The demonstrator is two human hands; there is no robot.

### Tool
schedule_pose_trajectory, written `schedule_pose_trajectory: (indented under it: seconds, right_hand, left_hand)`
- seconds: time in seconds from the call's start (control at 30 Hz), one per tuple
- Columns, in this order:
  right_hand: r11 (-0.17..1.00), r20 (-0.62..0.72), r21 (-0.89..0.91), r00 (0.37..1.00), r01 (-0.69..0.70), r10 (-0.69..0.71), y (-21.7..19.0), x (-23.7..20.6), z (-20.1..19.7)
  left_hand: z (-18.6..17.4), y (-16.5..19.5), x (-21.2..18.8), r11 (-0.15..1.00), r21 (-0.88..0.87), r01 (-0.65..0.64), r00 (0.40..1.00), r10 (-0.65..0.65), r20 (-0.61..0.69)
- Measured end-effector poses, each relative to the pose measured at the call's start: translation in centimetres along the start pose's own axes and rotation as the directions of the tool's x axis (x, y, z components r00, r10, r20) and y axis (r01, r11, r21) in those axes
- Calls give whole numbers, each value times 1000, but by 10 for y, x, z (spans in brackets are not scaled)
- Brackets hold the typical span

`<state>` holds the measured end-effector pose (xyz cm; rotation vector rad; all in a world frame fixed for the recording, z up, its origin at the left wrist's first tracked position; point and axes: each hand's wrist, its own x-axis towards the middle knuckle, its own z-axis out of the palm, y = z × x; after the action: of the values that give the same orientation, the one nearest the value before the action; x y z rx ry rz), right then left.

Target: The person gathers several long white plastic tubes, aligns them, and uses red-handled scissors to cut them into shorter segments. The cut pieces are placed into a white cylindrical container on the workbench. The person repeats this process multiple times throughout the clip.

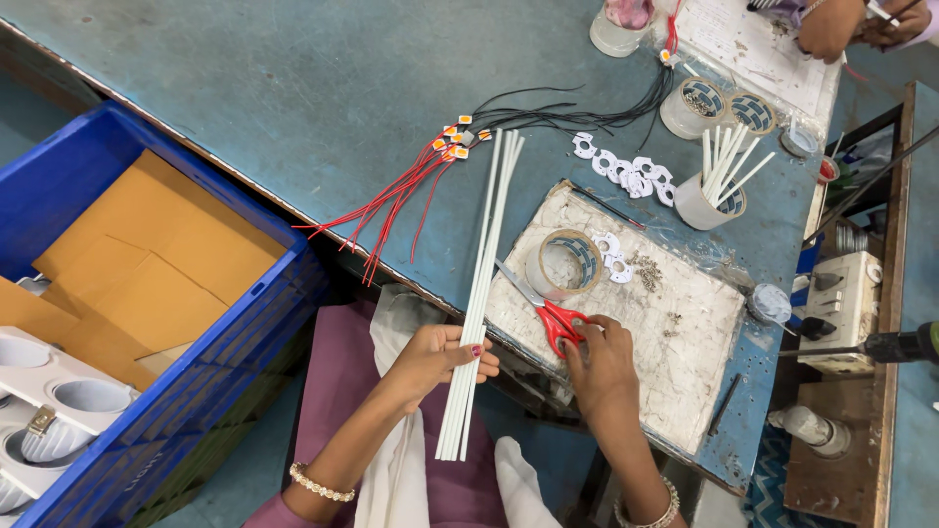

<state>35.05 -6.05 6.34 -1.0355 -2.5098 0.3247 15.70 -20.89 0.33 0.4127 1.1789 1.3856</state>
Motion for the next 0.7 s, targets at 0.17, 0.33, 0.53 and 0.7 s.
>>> schedule_pose_trajectory:
  seconds: [0.17, 0.33, 0.53, 0.7]
  right_hand:
    - [996, 170, -81, 985, -21, 35, 9, 0, -2]
    - [965, 346, -241, 920, -102, 184, 34, 3, -10]
    - [463, 786, 529, 617, -711, 50, 86, -23, -16]
    - [189, 865, 476, 419, -859, -275, 82, -73, 16]
  left_hand:
    - [-8, -3, 0, 1000, 7, 2, 999, -2, 54]
    - [-26, 0, -2, 996, 67, 56, 996, -60, 64]
    - [-56, 0, -10, 993, 64, 97, 990, -103, 98]
    - [-77, 3, -20, 985, 76, 157, 975, -167, 147]
